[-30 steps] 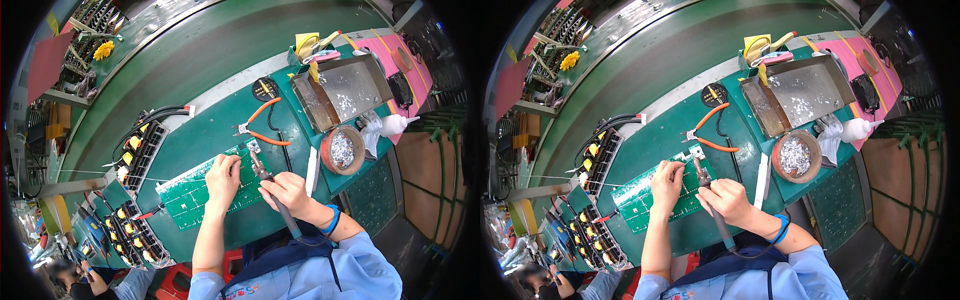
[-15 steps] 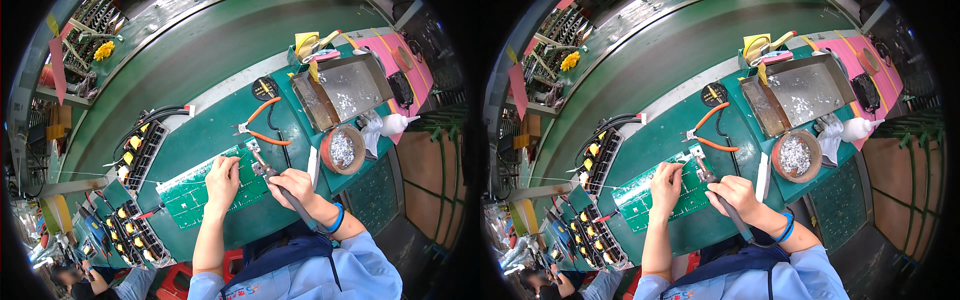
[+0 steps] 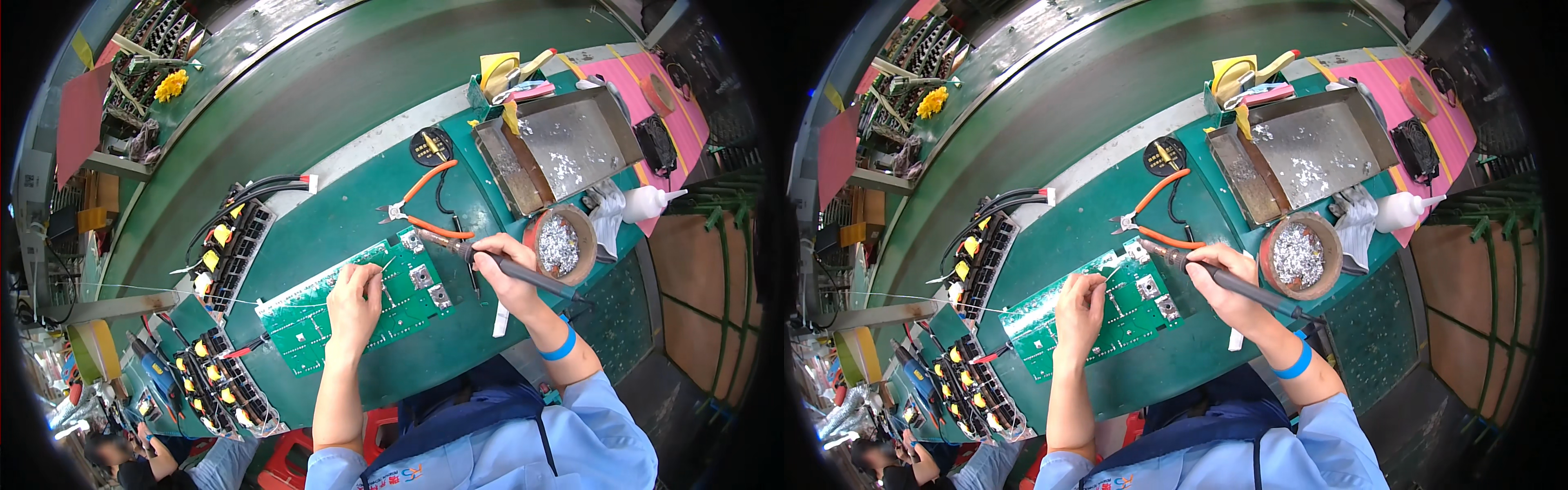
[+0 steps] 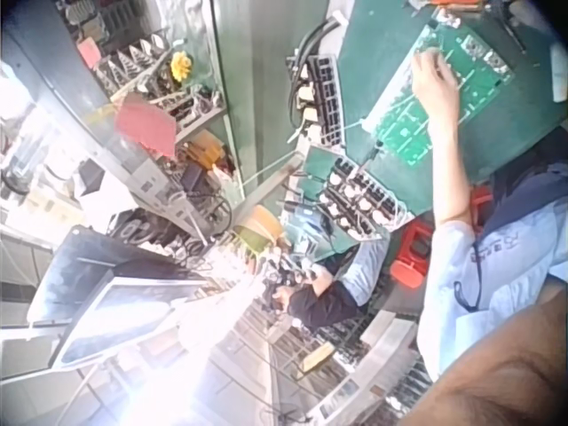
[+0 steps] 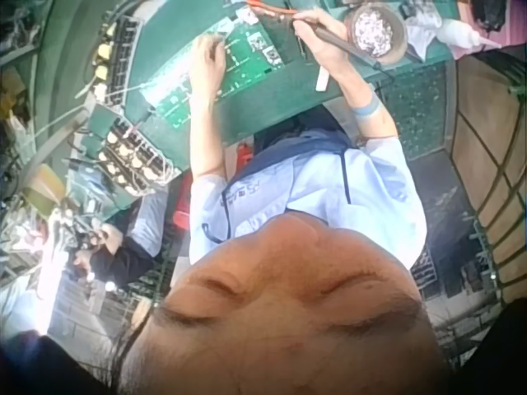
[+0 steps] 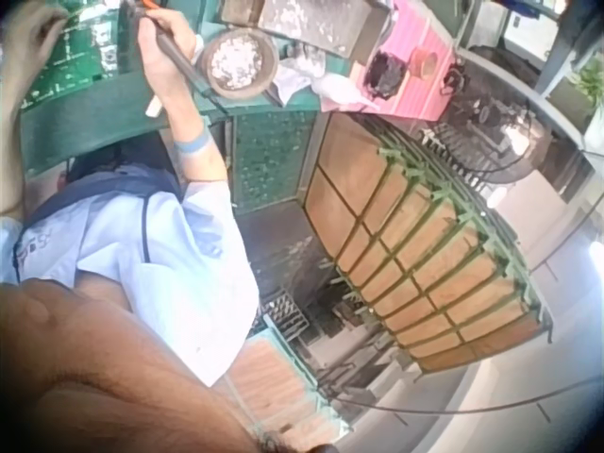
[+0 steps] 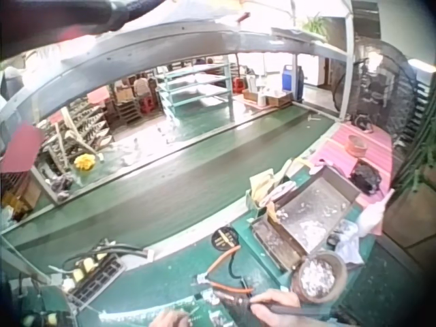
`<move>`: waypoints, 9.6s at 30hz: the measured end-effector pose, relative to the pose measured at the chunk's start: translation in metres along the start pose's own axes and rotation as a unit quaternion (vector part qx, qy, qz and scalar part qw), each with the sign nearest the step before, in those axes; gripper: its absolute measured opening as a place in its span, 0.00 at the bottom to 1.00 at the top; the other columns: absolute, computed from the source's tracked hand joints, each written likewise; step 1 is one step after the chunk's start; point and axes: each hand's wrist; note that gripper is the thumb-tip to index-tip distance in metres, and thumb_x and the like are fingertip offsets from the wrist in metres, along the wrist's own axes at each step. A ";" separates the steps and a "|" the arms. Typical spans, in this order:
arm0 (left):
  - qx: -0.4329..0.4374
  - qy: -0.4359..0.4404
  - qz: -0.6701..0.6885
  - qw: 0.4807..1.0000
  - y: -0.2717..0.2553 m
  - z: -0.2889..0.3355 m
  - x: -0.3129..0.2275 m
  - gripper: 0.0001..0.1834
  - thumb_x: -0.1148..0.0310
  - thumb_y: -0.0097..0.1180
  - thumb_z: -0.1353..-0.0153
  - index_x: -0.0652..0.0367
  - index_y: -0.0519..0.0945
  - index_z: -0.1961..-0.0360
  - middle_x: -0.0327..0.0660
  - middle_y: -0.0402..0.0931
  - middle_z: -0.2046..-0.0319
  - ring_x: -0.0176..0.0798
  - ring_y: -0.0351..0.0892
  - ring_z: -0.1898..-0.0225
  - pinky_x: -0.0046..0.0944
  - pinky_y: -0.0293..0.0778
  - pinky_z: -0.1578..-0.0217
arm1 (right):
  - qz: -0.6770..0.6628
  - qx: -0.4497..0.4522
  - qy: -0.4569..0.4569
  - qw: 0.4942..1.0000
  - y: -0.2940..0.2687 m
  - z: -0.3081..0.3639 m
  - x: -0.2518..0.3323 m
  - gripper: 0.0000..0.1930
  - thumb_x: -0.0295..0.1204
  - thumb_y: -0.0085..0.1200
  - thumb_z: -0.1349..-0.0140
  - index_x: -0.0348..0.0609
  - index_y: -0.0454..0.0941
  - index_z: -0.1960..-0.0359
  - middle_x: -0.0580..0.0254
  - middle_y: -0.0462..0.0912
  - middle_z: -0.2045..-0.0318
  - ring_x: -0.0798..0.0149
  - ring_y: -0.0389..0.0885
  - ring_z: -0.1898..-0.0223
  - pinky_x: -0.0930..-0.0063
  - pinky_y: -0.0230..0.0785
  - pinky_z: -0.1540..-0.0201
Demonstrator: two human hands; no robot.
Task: The person uses a soldering iron to apply solder to a green circuit board on a workbench. They flip the board to inspect the connections and then place it into a teal storage rack. The person retrieves another board, connects wires to it, and continues the soldering process.
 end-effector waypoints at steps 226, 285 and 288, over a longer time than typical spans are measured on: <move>-0.062 -0.158 0.770 0.615 -0.069 0.159 0.010 0.41 0.44 0.50 0.49 0.66 0.57 0.44 0.48 0.60 0.46 0.48 0.60 0.44 0.48 0.57 0.46 | -0.489 0.206 0.146 0.835 0.050 0.059 0.061 0.32 0.26 0.54 0.53 0.43 0.54 0.45 0.59 0.65 0.50 0.58 0.65 0.48 0.58 0.59 0.47; -0.211 -0.054 0.709 0.670 -0.066 0.186 -0.014 0.38 0.65 0.56 0.63 0.69 0.60 0.47 0.52 0.66 0.54 0.50 0.71 0.55 0.47 0.71 0.56 | -0.423 0.092 0.222 0.874 0.054 0.020 0.077 0.13 0.25 0.49 0.46 0.40 0.69 0.57 0.63 0.76 0.63 0.68 0.74 0.61 0.70 0.67 0.56; -0.189 -0.053 0.722 0.663 -0.071 0.184 -0.017 0.37 0.62 0.54 0.59 0.68 0.59 0.46 0.52 0.66 0.52 0.50 0.70 0.54 0.48 0.69 0.55 | -0.417 0.114 0.210 0.877 0.048 0.025 0.077 0.13 0.24 0.46 0.45 0.37 0.69 0.57 0.61 0.75 0.63 0.66 0.74 0.60 0.67 0.66 0.55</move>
Point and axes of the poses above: each hand's wrist, its own z-axis away from the middle knuckle, its own y-axis out of the palm, x = y × z
